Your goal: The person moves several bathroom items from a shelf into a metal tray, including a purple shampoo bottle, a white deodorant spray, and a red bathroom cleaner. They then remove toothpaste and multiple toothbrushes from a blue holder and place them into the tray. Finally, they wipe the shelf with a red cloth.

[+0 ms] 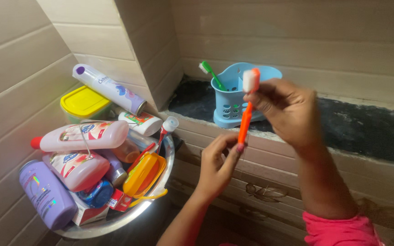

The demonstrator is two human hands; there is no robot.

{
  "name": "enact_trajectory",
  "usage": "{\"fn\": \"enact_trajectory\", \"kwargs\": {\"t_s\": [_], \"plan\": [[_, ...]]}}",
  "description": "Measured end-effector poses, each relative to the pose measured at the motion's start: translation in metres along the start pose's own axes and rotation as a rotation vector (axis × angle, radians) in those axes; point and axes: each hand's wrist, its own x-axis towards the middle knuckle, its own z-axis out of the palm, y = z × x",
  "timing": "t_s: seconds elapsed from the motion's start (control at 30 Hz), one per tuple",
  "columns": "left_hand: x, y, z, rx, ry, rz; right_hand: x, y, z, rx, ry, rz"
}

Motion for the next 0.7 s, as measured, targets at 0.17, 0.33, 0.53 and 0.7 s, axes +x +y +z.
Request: {"fn": "enact_trajectory", "kwargs": {"t_s": [0.17,0.33,0.53,0.7], "plan": [[-0.028,-0.023,-0.005,-0.345,-0.009,-0.281,-0.025,0.034,0.016,0.037,-0.112,0.167],[-0.054,-0.018,-0.014,-0.276,0.103,-0.3,-0.049,0.05,0.037,0.033,-0.281,0.297],[-0.087,0.016,-0.03,0.148,0.196,-0.144,-0.075,0.046,0.059,0.051,-0.355,0.297],[-0.11,0.04,-0.053,0.321,0.22,-0.012,-0.093,0.038,0.081,0.173,-0.324,0.239]]}}
